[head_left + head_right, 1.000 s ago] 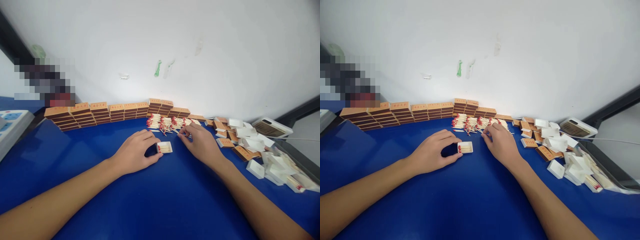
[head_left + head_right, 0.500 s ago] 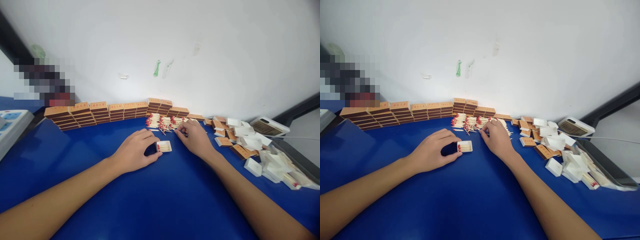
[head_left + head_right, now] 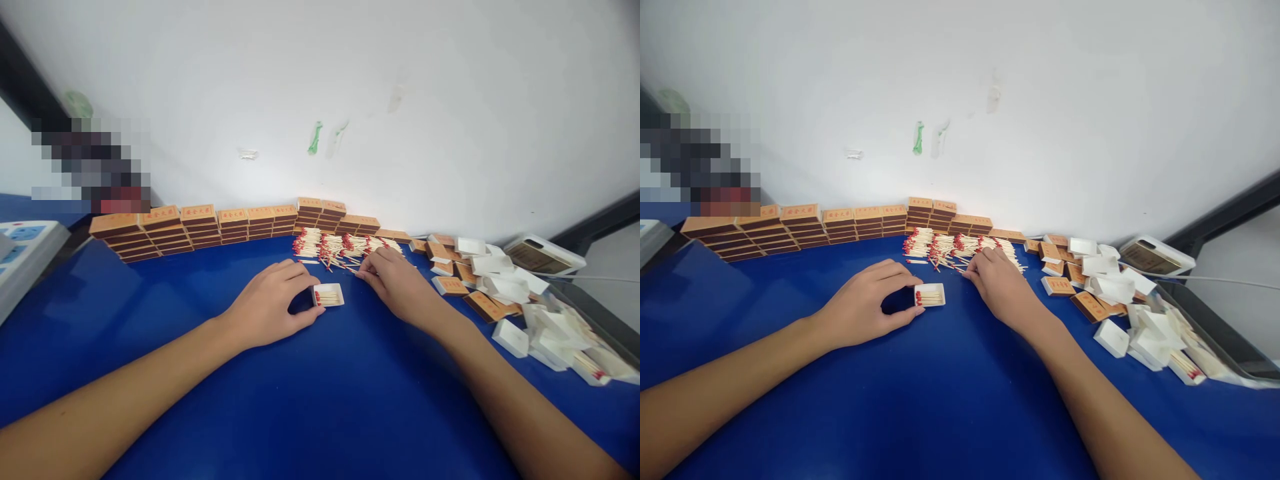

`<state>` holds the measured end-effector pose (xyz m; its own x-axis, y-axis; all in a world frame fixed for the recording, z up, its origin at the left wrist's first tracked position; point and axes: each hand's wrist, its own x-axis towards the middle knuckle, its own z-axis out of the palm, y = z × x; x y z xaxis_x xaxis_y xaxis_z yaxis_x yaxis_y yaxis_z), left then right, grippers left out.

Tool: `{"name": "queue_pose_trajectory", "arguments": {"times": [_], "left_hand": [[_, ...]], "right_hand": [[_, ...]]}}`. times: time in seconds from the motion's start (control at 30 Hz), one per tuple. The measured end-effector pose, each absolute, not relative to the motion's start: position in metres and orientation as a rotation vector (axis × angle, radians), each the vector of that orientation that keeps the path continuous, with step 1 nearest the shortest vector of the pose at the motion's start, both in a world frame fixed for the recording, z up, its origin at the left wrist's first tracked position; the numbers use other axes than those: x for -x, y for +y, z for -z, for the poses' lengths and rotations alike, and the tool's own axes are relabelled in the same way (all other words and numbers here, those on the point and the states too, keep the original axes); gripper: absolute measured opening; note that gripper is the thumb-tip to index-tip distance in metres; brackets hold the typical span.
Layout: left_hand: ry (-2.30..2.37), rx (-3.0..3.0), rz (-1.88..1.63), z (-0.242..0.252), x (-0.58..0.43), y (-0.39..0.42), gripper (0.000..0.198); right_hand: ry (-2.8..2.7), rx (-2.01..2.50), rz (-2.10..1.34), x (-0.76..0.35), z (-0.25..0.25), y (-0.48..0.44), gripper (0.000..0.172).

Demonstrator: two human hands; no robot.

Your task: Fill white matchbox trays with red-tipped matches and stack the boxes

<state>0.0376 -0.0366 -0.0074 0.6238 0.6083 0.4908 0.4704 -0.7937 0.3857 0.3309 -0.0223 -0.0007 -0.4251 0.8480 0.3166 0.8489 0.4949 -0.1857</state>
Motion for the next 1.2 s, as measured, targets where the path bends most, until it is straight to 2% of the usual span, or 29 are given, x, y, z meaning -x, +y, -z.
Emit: {"name": "queue_pose_trajectory", "arguments": {"times": [0.67,1.2], "left_hand": [[0.891,-2.634,-0.895,0.006,-0.038,-0.037,0.028],[0.877,-2.628,-0.906,0.005,-0.038,-0.037,0.024]], "right_hand": [[-2.333,1.416,-0.028,-0.327,0.007,-0.019,0.012],[-2.327,1.326,-0.115,-0.315,-0.009,-0.033,0.011]]}}
